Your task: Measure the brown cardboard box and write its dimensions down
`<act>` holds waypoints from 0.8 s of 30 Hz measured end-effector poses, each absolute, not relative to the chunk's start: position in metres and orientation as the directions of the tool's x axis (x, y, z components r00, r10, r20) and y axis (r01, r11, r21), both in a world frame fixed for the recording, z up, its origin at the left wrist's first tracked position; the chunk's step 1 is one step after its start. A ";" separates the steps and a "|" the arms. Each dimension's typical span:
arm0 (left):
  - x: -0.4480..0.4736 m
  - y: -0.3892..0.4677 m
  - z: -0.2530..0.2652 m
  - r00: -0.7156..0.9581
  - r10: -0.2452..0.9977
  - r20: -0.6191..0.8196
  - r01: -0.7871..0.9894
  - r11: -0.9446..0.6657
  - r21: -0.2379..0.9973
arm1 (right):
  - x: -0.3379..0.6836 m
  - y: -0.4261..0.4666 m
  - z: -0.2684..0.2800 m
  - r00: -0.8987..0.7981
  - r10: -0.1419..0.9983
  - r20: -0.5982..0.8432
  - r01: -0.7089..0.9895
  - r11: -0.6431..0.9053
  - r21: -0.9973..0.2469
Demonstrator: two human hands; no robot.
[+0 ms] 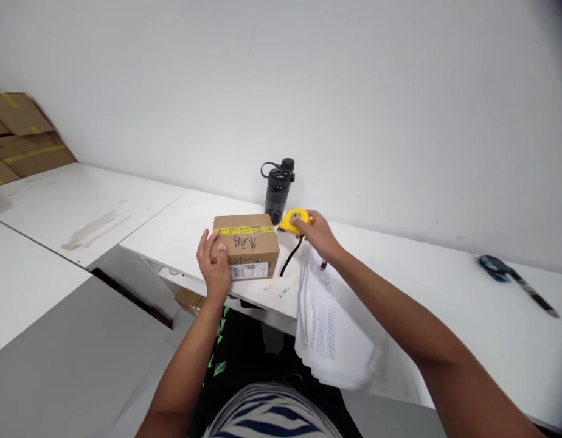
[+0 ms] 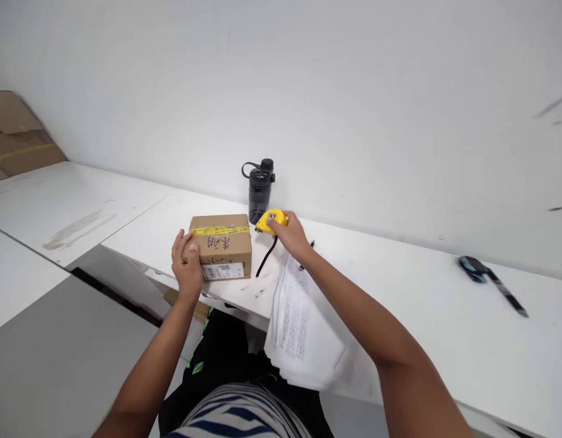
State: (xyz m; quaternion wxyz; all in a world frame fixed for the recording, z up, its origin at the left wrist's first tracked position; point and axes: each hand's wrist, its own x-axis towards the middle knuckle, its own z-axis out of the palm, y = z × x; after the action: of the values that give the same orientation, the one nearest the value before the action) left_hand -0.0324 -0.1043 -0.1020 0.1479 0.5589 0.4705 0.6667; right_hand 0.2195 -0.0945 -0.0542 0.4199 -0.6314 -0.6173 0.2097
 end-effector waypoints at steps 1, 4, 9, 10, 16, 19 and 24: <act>-0.030 -0.100 -0.102 -0.341 0.708 0.619 0.345 -0.518 0.783 | 0.223 -0.095 -0.064 0.156 0.970 0.185 0.616 0.051 -0.786; -0.024 -0.086 -0.102 -0.370 0.692 0.620 0.362 -0.507 0.782 | 0.220 -0.099 -0.085 0.161 0.986 0.039 0.649 -0.076 -0.757; -0.024 -0.071 -0.101 -0.378 0.644 0.665 0.471 -0.484 0.737 | 0.213 -0.104 -0.095 0.074 0.997 0.003 0.742 -0.053 -0.669; -0.025 -0.069 -0.101 -0.369 0.633 0.680 0.495 -0.485 0.720 | 0.214 -0.106 -0.095 0.061 0.998 0.017 0.769 -0.036 -0.638; -0.022 -0.064 -0.102 -0.352 0.605 0.714 0.526 -0.503 0.685 | 0.255 -0.121 -0.086 0.018 0.985 0.173 0.911 0.055 -0.408; -0.019 -0.065 -0.102 -0.349 0.591 0.727 0.504 -0.536 0.677 | 0.296 -0.127 -0.086 0.066 0.970 0.235 0.962 0.001 -0.273; -0.018 -0.066 -0.102 -0.340 0.588 0.734 0.502 -0.546 0.671 | 0.347 -0.133 -0.104 -0.007 0.992 0.127 0.998 0.015 -0.061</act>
State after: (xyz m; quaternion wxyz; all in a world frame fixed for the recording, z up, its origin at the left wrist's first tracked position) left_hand -0.0184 -0.0657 -0.1022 0.0325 0.5736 0.4752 0.6664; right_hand 0.3474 -0.1329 -0.1039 0.0666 -0.7014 -0.7092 -0.0232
